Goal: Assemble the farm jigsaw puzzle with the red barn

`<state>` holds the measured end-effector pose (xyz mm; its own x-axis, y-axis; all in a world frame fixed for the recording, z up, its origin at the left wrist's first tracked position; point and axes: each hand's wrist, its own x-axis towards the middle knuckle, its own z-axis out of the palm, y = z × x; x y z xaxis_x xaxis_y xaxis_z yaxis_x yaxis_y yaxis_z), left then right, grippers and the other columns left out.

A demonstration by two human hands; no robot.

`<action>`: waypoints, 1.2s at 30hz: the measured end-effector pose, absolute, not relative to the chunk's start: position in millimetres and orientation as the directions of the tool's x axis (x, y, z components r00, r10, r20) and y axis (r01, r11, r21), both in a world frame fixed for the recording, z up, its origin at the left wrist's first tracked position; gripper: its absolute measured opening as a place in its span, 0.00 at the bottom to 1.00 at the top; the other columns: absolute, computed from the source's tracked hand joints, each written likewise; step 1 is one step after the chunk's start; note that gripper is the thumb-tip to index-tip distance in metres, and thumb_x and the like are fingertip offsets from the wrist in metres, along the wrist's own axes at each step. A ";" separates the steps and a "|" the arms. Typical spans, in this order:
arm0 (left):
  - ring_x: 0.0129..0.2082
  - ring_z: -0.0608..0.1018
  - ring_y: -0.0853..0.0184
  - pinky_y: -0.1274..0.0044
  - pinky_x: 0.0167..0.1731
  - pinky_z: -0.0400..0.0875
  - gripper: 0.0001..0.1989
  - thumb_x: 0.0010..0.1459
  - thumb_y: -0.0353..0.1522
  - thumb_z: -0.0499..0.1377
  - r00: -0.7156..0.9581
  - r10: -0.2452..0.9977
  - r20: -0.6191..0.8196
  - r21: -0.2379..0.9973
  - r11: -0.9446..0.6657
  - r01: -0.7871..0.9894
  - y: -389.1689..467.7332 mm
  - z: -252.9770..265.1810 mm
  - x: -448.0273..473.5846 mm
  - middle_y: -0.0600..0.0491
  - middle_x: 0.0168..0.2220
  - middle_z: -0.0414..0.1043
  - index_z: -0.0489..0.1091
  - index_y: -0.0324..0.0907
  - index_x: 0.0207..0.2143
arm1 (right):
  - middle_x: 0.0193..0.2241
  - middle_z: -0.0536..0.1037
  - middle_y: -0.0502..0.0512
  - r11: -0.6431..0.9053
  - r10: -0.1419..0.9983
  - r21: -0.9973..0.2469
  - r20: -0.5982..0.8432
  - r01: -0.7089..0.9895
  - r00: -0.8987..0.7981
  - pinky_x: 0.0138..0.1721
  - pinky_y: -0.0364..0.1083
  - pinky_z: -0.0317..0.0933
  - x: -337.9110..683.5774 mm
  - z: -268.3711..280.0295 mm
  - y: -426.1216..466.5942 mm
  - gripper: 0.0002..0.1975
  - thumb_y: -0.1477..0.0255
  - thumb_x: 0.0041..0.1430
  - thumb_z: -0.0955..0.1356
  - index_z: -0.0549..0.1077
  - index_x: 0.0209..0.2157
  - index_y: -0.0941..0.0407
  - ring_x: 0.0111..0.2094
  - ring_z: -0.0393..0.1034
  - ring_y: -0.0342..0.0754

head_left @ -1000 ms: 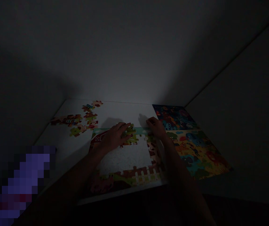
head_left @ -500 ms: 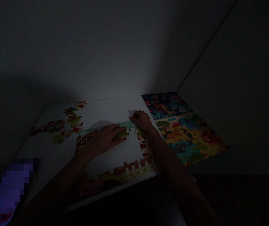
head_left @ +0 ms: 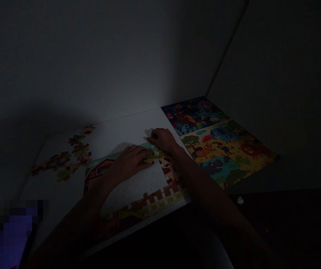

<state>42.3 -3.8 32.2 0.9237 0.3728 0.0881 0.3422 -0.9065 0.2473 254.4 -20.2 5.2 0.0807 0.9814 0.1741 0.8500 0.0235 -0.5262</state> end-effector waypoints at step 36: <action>0.53 0.72 0.60 0.65 0.53 0.66 0.18 0.67 0.42 0.51 0.919 0.347 0.188 0.228 -0.925 0.303 -12.2 13.3 43.3 0.49 0.53 0.72 0.69 0.44 0.53 | 0.45 0.73 0.57 0.125 0.986 -0.653 -0.001 0.747 -0.166 0.55 0.52 0.56 286.8 13.5 -30.8 0.20 0.68 0.50 0.75 0.76 0.47 0.53 0.52 0.64 0.56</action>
